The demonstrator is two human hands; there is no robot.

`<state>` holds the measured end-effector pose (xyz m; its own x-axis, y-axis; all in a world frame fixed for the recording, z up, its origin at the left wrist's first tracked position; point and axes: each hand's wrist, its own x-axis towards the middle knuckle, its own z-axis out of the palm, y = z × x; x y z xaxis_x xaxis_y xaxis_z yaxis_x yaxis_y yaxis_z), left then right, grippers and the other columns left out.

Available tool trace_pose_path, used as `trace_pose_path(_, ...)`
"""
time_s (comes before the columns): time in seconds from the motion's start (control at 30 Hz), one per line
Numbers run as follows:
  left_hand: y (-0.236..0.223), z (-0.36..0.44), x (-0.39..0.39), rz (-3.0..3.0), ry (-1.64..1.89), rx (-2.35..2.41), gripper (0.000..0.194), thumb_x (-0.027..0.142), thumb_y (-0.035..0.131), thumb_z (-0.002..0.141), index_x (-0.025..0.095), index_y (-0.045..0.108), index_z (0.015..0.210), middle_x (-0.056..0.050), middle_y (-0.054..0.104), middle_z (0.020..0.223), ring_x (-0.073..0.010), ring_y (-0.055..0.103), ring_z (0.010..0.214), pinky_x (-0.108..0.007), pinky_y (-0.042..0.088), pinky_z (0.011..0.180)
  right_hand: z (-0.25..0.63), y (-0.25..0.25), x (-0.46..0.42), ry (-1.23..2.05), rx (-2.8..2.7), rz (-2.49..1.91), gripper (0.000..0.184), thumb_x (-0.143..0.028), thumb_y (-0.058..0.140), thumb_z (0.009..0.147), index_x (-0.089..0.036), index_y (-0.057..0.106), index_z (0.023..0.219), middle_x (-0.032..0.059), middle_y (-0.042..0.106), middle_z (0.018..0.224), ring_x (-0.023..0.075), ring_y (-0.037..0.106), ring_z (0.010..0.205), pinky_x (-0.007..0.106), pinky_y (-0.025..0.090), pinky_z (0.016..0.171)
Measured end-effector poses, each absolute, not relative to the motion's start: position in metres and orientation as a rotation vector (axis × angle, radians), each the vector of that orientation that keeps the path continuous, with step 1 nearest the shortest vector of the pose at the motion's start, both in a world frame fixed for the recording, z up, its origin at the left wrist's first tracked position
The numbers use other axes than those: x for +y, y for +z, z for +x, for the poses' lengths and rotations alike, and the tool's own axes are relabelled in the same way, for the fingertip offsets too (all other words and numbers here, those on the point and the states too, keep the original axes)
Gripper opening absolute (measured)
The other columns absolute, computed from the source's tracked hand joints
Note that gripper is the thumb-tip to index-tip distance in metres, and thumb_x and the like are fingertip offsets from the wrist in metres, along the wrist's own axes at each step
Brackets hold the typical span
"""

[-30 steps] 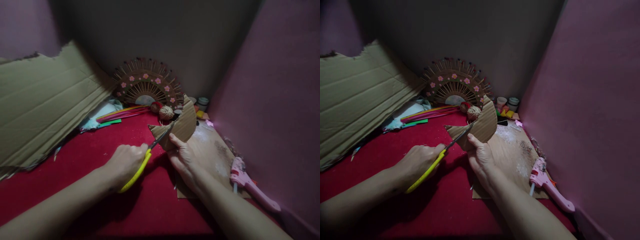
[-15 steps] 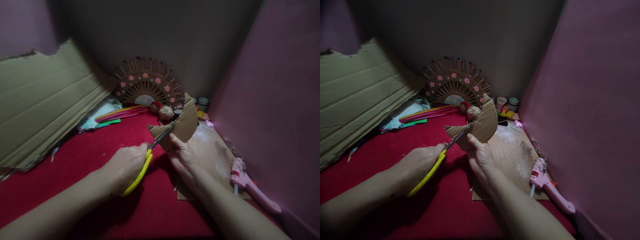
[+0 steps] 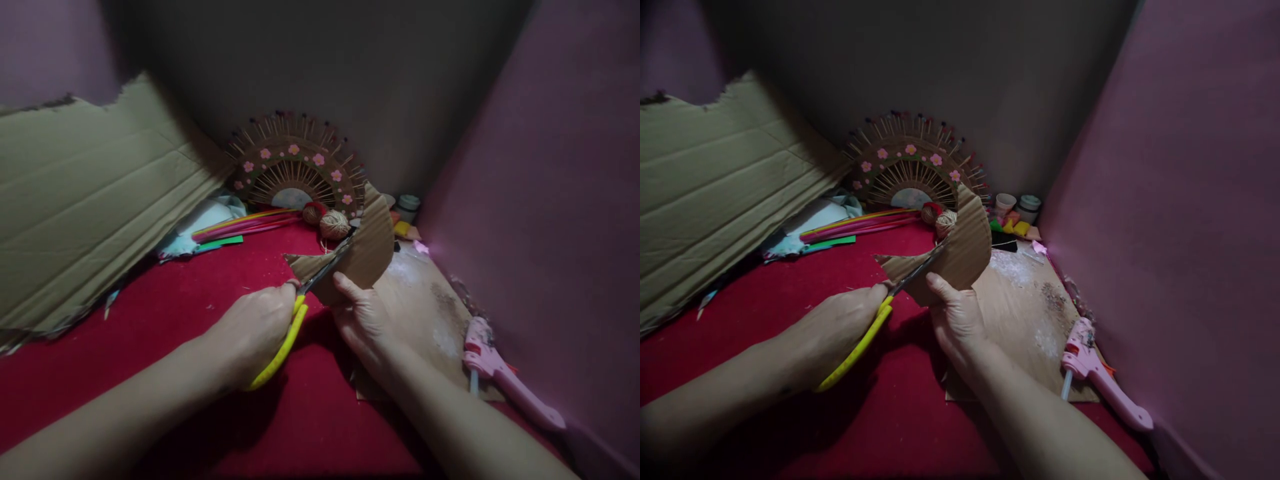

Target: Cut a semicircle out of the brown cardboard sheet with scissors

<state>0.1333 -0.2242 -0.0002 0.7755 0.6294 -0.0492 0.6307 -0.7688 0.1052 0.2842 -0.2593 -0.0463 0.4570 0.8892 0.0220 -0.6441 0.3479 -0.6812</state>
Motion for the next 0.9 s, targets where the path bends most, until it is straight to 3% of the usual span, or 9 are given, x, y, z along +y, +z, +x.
trace_pose_path(0.53,0.0022,0.1357,-0.2266,3.001,-0.132,1.115,0.023,0.014,0.031,0.084,0.015,0.053,0.091,-0.014,0.069,0.075,-0.0317,0.069,0.069,-0.039,0.05,0.058,0.2794,-0.0448,-0.2619,1.038,-0.376,-0.68,0.04,-0.012,0.077,0.06,-0.019,0.071,0.099,0.0018,0.076,0.085,0.0196,0.068,0.084,0.039,0.05,0.091)
trace_pose_path(0.9,0.0011,0.1366,-0.227,3.034,-0.169,1.119,0.023,0.017,0.03,0.087,0.016,0.053,0.093,-0.012,0.069,0.072,-0.0331,0.07,0.068,-0.038,0.049,0.056,0.2793,-0.0492,-0.2603,1.025,-0.387,-0.652,0.028,-0.012,0.077,0.061,-0.017,0.072,0.089,0.003,0.076,0.082,0.0177,0.067,0.081,0.034,0.054,0.084)
